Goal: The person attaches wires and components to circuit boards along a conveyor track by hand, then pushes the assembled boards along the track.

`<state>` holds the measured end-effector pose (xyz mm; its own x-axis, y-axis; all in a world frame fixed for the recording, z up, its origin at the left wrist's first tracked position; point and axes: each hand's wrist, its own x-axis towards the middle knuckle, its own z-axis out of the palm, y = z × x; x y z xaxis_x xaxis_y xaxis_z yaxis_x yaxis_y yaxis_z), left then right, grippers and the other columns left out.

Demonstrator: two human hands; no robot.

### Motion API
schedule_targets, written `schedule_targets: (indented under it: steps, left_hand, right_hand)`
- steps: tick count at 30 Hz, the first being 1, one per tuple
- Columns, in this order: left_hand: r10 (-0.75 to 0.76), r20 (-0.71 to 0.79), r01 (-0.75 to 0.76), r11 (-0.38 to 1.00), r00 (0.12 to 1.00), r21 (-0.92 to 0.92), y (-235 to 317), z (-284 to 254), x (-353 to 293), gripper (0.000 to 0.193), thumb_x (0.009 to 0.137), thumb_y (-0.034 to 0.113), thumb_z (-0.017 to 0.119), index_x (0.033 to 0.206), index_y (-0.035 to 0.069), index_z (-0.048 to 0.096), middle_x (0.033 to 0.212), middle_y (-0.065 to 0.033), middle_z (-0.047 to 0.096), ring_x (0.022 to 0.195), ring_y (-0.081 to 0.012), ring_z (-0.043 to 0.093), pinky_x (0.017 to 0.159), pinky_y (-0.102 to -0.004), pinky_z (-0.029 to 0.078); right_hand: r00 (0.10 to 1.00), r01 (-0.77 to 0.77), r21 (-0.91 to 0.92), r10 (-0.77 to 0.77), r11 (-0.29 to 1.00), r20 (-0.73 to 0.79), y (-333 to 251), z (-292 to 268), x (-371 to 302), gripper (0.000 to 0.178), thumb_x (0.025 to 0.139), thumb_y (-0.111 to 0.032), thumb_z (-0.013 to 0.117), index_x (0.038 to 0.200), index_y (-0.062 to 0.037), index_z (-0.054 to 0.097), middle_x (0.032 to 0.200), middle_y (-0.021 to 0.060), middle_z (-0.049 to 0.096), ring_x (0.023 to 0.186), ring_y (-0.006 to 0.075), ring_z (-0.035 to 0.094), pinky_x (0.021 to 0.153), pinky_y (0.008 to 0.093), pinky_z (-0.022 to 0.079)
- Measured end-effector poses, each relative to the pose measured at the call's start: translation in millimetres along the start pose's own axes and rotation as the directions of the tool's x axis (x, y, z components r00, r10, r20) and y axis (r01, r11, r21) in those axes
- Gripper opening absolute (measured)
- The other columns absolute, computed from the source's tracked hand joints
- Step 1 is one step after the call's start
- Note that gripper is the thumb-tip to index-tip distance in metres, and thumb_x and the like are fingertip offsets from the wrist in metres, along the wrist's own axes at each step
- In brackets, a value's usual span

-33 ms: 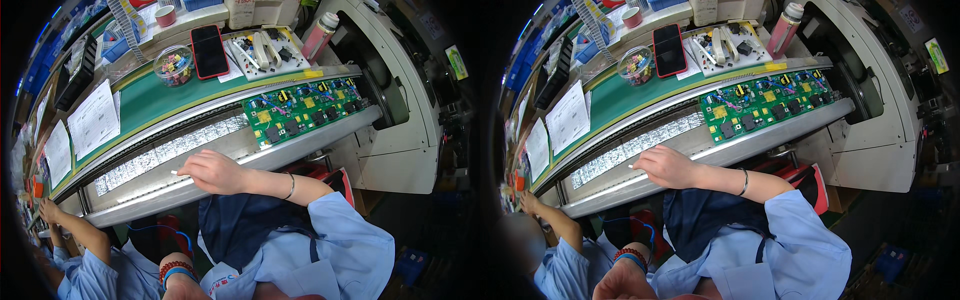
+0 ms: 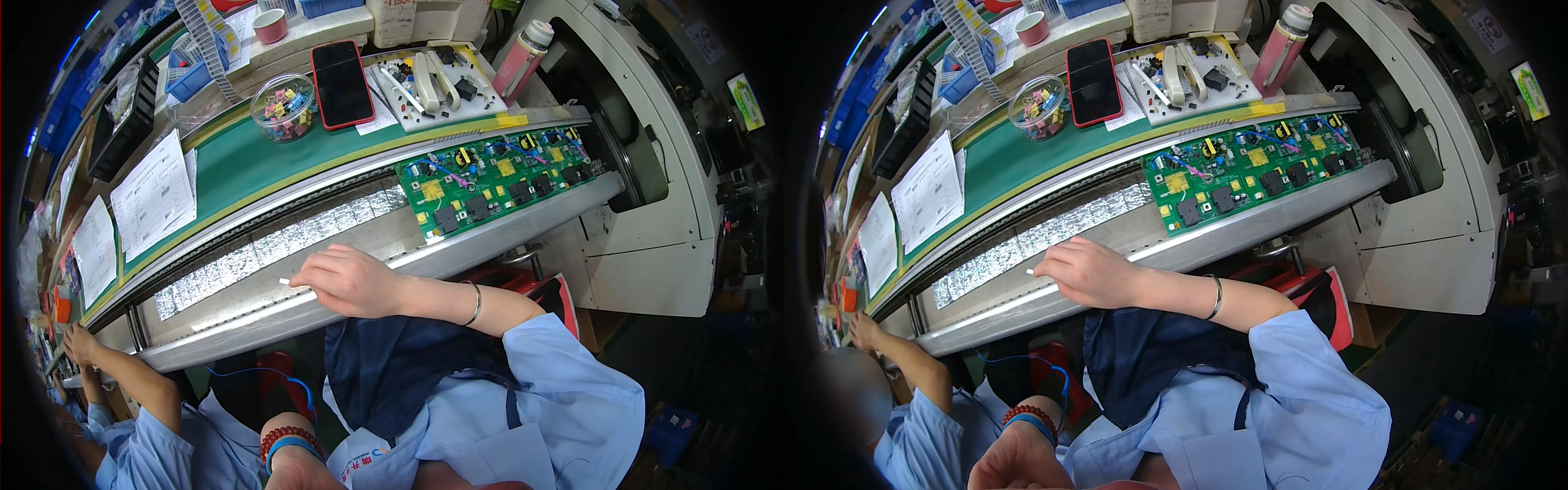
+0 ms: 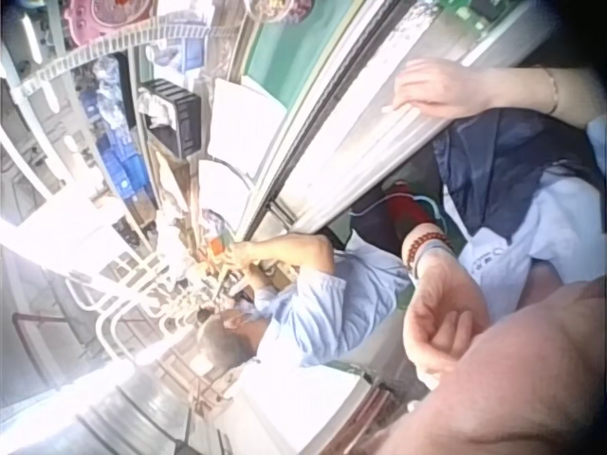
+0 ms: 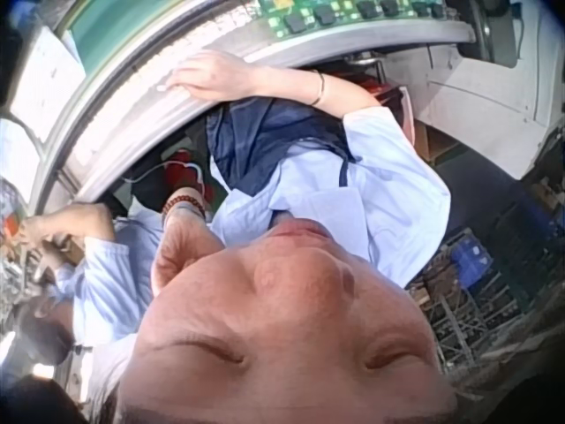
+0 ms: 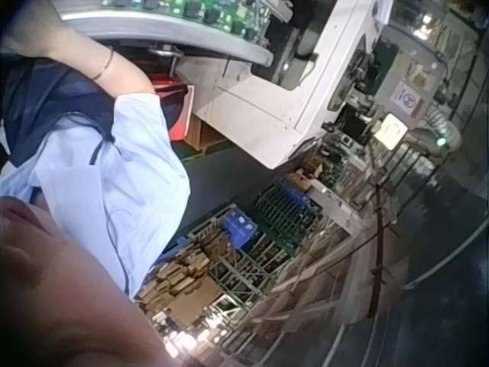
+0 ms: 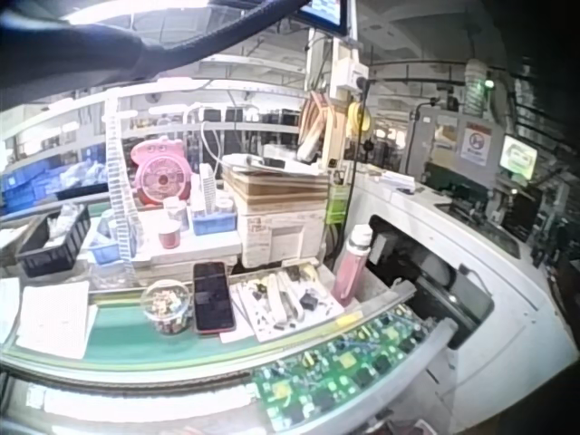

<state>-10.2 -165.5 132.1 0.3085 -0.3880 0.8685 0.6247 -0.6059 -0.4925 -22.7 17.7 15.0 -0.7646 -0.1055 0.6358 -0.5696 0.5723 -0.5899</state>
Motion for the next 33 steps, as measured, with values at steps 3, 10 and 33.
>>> schedule_targets:
  steps: [3,10,33]
  left_hand:
    - [-0.003,0.004,0.003,1.0,1.0,-0.005,1,0,0,0.043,0.094,0.036,0.05,0.116,-0.001,0.058,0.12,-0.0169,0.061,0.117,-0.0344,0.052,0.101,-0.0532,0.038]
    - [0.058,-0.078,-0.061,0.997,0.995,-0.038,-2,5,-1,0.041,0.094,0.035,0.05,0.111,-0.001,0.06,0.111,-0.0157,0.064,0.111,-0.0334,0.055,0.1,-0.0525,0.038]
    - [-0.026,-0.008,0.026,0.998,1.0,-0.054,6,-11,-3,0.045,0.093,0.035,0.053,0.12,-0.001,0.056,0.126,-0.0172,0.057,0.122,-0.0361,0.048,0.103,-0.0548,0.034]
  right_hand:
    - [1.0,-0.005,0.011,0.005,1.0,-0.001,0,1,1,0.029,0.079,-0.001,0.056,0.108,-0.0054,0.061,0.088,0.0056,0.057,0.08,0.0217,0.056,0.071,0.0339,0.042]
    - [1.0,-0.017,0.001,0.017,1.0,0.016,-2,2,1,0.027,0.08,0.0,0.056,0.106,-0.005,0.061,0.089,0.0058,0.058,0.081,0.0218,0.057,0.072,0.0337,0.043]
    - [1.0,-0.025,0.005,0.025,1.0,-0.001,-1,13,5,0.028,0.08,0.0,0.057,0.107,-0.0054,0.06,0.089,0.0059,0.058,0.079,0.0227,0.057,0.072,0.034,0.043]
